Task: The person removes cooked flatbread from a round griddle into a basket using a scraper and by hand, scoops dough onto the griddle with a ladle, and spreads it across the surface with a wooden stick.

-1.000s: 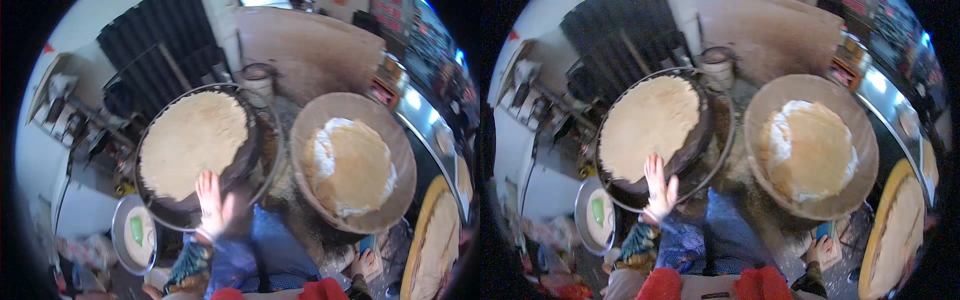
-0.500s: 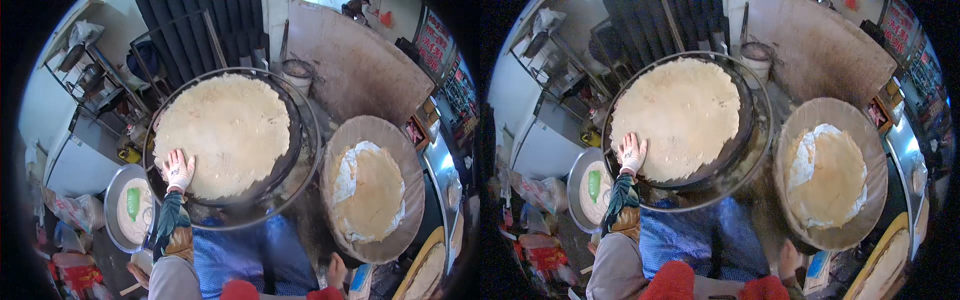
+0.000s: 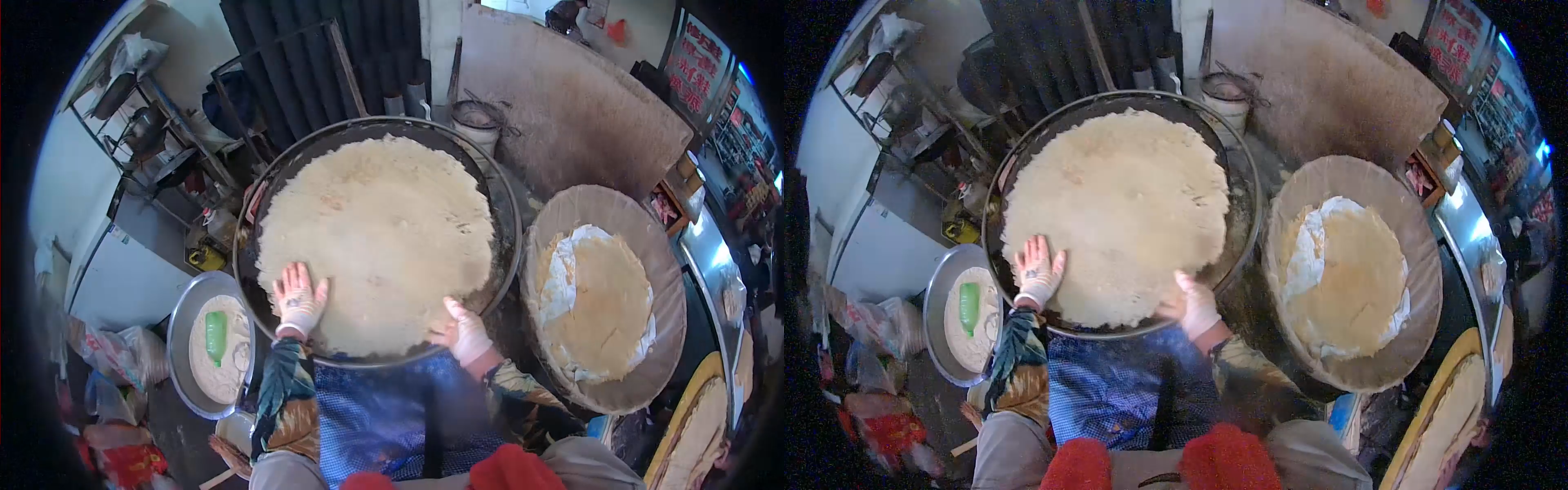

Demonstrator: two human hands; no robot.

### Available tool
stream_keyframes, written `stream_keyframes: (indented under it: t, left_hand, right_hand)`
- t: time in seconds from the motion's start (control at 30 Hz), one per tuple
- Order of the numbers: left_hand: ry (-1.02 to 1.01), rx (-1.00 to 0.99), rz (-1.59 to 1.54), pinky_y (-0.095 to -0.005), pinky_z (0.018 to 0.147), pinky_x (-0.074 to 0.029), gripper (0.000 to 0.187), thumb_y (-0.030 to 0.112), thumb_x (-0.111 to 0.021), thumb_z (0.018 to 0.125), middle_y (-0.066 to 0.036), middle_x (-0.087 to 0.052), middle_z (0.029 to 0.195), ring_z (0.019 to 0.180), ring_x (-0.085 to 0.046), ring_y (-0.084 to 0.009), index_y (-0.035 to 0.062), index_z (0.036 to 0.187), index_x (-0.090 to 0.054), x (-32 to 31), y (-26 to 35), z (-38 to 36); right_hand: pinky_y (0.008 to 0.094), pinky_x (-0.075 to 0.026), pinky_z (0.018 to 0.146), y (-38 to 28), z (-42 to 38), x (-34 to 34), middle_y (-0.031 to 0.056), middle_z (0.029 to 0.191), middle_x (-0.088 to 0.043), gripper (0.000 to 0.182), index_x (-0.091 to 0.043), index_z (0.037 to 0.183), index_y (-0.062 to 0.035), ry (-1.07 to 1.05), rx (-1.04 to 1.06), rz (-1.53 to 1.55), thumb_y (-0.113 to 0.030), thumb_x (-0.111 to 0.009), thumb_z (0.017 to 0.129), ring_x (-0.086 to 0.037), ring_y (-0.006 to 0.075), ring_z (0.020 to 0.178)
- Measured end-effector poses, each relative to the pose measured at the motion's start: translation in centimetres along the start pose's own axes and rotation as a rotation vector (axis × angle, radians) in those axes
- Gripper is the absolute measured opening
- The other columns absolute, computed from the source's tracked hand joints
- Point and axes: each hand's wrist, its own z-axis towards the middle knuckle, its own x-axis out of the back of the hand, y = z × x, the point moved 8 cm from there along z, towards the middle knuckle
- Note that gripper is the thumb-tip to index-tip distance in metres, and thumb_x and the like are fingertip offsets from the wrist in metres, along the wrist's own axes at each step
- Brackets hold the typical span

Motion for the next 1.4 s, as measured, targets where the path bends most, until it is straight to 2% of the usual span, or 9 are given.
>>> stream_keyframes:
  t: [0.1,0.23,0.33,0.5,0.67,0.77,0.97,1.13,1.4]
  left_hand:
    - [-0.019,-0.072,-0.007,-0.0553,0.114,-0.009,0.081,0.058,-0.040,0.091,-0.022,-0.027,0.151,0.142,-0.021,-0.0358,-0.0016,0.144,-0.028,1.2,5.0,-3.4]
    - [0.029,-0.267,-0.293,-0.0566,0.113,-0.013,0.069,0.044,-0.053,0.091,-0.025,-0.035,0.144,0.136,-0.031,-0.0376,0.0004,0.141,-0.033,4.7,10.7,-9.4]
    - [0.180,-0.412,-0.454,-0.0579,0.112,-0.014,0.067,0.032,-0.063,0.086,-0.024,-0.040,0.140,0.134,-0.034,-0.0379,0.0005,0.138,-0.038,9.0,12.9,-15.7]
    - [0.056,-0.393,-0.313,-0.0588,0.111,-0.014,0.064,0.029,-0.064,0.083,-0.022,-0.040,0.140,0.132,-0.035,-0.0371,-0.0014,0.134,-0.041,7.2,8.9,-22.3]
    - [0.014,-0.174,-0.163,-0.0594,0.111,-0.013,0.062,0.029,-0.061,0.086,-0.023,-0.035,0.143,0.135,-0.032,-0.0378,0.0003,0.136,-0.039,2.4,1.5,-25.9]
    - [-0.033,-0.114,-0.099,-0.0599,0.111,-0.014,0.063,0.028,-0.061,0.086,-0.024,-0.035,0.144,0.135,-0.031,-0.0383,0.0000,0.137,-0.038,0.6,0.3,-27.1]
    - [0.001,-0.132,-0.070,-0.0560,0.112,-0.015,0.056,0.026,-0.057,0.089,-0.022,-0.035,0.145,0.137,-0.030,-0.0375,0.0008,0.136,-0.040,-0.6,0.3,-29.3]
    - [0.027,-0.122,-0.065,-0.0555,0.112,-0.019,0.055,0.019,-0.059,0.088,-0.020,-0.036,0.145,0.137,-0.030,-0.0380,0.0006,0.136,-0.039,-0.5,0.7,-29.0]
    - [0.132,-0.203,-0.023,-0.0598,0.105,-0.025,0.057,0.028,-0.063,0.084,-0.024,-0.045,0.135,0.129,-0.039,-0.0401,0.0027,0.131,-0.045,0.4,2.5,-27.9]
  right_hand:
    - [0.0420,-0.057,0.066,-3.2,4.5,5.9,0.0054,0.089,-0.065,0.014,-0.065,0.097,-0.0078,0.025,0.228,0.081,-0.015,-0.066,0.085,-0.065,0.0236,0.081]
    - [0.0315,-0.049,0.083,-16.0,0.4,12.1,0.0072,0.094,-0.068,0.026,-0.066,0.104,-0.0001,0.104,0.615,-0.688,-0.019,-0.065,0.086,-0.061,0.0172,0.088]
    - [0.0364,-0.049,0.088,-27.8,-10.0,12.8,0.0142,0.093,-0.069,0.020,-0.069,0.096,-0.0019,0.132,1.572,-1.702,-0.010,-0.053,0.089,-0.065,0.0265,0.091]
    - [0.0410,-0.051,0.069,-50.7,-13.4,14.0,0.0113,0.078,-0.065,0.031,-0.068,0.074,-0.0106,0.561,0.894,-3.000,-0.038,-0.055,0.083,-0.062,0.0278,0.072]
    - [0.0408,-0.056,0.074,-52.3,-23.7,-3.2,0.0160,0.095,-0.070,0.027,-0.072,0.090,-0.0039,1.115,0.637,-2.380,-0.025,-0.058,0.081,-0.069,0.0320,0.088]
    - [0.0401,-0.056,0.076,-48.4,-18.7,-3.2,0.0174,0.097,-0.070,0.025,-0.071,0.094,-0.0036,1.057,0.786,-2.550,-0.020,-0.058,0.081,-0.069,0.0320,0.089]
    - [0.0441,-0.054,0.060,-30.7,-5.7,15.6,0.0127,0.082,-0.069,0.021,-0.071,0.087,-0.0104,0.901,0.702,-2.476,-0.022,-0.054,0.083,-0.069,0.0282,0.077]
    - [0.0419,-0.053,0.069,-16.9,-1.7,32.5,0.0083,0.095,-0.072,0.018,-0.073,0.086,-0.0125,0.845,0.149,-2.265,-0.024,-0.059,0.083,-0.068,0.0245,0.092]
    - [0.0432,-0.052,0.082,-12.6,-1.2,34.2,0.0208,0.103,-0.067,0.039,-0.070,0.102,-0.0029,0.579,0.062,-1.989,-0.034,-0.058,0.084,-0.066,0.0323,0.097]
